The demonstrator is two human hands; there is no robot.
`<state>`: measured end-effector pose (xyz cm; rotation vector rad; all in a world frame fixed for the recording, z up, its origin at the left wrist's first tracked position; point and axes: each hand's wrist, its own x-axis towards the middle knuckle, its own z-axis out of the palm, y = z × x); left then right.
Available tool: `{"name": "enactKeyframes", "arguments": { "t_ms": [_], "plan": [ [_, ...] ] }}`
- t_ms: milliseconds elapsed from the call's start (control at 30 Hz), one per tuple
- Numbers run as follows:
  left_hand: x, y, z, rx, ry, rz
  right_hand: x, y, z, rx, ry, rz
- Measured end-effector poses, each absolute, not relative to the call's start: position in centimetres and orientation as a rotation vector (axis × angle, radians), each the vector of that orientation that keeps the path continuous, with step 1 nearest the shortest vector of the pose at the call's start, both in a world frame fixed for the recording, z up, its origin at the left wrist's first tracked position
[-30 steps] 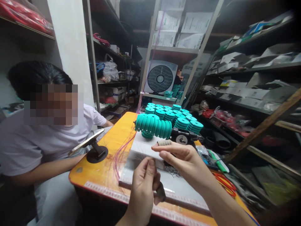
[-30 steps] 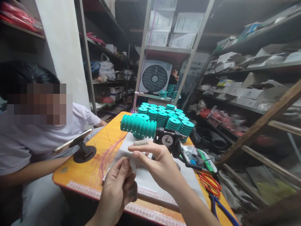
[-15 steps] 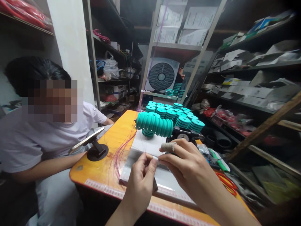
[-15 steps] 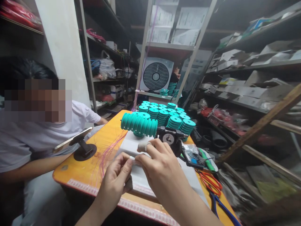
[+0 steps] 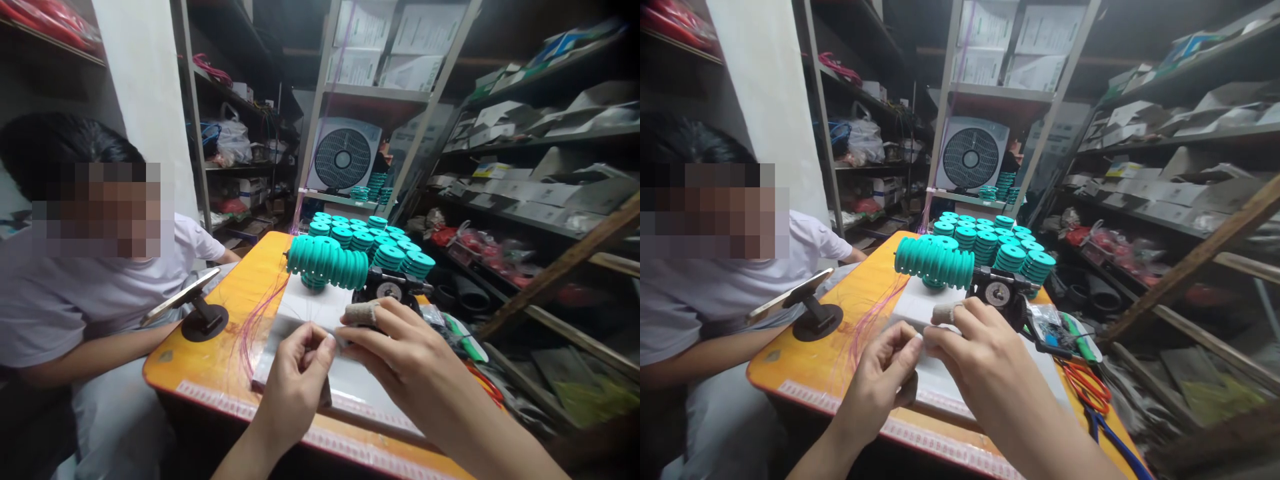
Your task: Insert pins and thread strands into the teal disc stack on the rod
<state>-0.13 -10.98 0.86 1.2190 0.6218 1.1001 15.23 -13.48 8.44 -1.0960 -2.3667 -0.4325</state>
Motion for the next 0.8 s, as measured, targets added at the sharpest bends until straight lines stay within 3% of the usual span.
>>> {"name": "enactKeyframes", "arguments": {
  "t_ms": [233,533,800],
  "plan": [
    [0.1,-10.5,1.2,0.997,0.436,1.071,15.5,-13.3,7.8,-0.976,-2.222,-0.184],
    [2.3,-8.2,0.7,0.961,0.505,1.205,16.4,-10.1,7.8,-1.079,-2.178,-0.239],
    [6.2,-4.1,0.9,0.853,0.546,1.391,17.9,-5.2,7.0,-1.316,-2.184,-0.495]
  ]
}}
